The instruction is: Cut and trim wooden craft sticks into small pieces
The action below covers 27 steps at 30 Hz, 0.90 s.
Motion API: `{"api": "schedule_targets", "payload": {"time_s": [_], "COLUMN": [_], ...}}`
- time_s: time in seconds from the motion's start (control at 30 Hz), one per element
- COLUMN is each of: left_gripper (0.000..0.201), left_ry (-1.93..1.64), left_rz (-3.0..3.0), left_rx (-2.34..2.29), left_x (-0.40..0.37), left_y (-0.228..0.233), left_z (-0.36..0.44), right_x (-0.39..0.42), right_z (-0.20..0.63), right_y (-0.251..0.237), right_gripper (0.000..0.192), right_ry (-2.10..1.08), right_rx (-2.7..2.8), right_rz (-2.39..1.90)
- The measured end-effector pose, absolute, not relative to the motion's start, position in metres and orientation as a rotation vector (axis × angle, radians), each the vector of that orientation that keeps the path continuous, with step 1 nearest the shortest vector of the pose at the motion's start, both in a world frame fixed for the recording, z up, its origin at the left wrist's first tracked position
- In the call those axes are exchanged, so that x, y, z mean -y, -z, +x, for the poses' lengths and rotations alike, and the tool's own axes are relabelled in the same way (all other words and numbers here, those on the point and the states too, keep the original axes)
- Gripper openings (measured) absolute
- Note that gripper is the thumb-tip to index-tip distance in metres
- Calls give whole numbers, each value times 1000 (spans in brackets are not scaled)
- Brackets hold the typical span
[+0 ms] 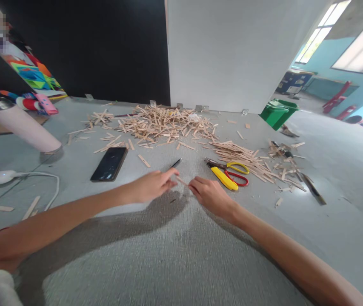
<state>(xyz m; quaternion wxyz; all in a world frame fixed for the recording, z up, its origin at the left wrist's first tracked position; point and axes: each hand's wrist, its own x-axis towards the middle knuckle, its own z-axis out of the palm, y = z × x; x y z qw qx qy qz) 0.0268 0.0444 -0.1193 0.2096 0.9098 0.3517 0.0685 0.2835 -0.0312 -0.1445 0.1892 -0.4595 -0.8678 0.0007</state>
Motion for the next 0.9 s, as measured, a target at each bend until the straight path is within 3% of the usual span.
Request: {"api": "schedule_targets", "payload": {"time_s": [0.2, 0.43, 0.73, 0.87, 0.9], "left_gripper": [38, 38, 35, 31, 27], "left_ry": [64, 351, 325, 84, -3], "left_rz": [2585, 2557, 2505, 2525, 2530], "left_rx": [-1478, -1525, -1350, -1341, -1354], "left_x": [-119, -132, -138, -128, -121], "left_y": [101, 107, 112, 99, 93], "left_z": [-14, -22, -19, -15, -13], "right_x": [13, 14, -41, -74, -79], "right_z": [309, 311, 267, 246, 246], "right_y": [168, 176, 140, 154, 157], "right_gripper": [33, 30, 24, 14, 19], "right_ry": [266, 310, 135, 131, 149], "right_rx": [2168, 2153, 2675, 2786, 2790], "right_rz": [-1401, -1371, -989, -1007, -1048]}}
